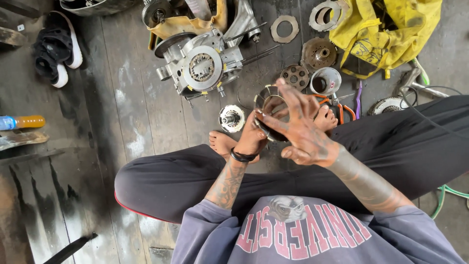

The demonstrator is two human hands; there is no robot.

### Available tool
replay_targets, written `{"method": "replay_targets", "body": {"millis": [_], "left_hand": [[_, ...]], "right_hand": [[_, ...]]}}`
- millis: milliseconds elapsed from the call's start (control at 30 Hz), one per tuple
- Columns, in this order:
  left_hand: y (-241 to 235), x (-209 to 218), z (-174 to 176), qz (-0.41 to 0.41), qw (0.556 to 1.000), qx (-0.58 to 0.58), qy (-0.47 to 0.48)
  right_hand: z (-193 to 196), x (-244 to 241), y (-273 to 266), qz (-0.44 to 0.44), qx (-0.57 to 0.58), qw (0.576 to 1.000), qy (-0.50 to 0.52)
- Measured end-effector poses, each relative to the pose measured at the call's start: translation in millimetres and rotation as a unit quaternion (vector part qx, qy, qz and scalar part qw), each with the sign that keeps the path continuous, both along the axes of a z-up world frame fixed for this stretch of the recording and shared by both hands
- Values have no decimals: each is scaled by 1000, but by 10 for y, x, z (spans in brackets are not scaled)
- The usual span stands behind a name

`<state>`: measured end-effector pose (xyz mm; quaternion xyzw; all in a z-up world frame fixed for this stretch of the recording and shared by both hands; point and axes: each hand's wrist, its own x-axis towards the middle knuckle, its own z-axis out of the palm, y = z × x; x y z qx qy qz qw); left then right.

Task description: The person is inspecting and organizing various motorcycle clutch plates and engine components on the floor.

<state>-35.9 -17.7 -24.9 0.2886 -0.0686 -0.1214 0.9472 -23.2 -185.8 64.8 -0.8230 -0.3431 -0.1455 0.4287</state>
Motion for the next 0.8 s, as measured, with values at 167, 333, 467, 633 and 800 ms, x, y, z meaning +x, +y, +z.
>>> {"method": "replay_targets", "body": {"millis": [167,333,467,633,800], "left_hand": [[142,248,365,32,999,-5,-18],[218,251,468,60,995,55,-49],[103,167,537,80,958,209,-177],[162,145,464,158,935,251,-196],[178,165,760,199,951,164,-168]], "right_hand": [[230,-60,-20,11,9,998,-63],[297,32,-23,-32,-2,994,-101],[323,-90,26,-60,-93,983,-145],[197,-77,44,-7,19,994,-111],[6,26,56,21,59,995,-77]]}}
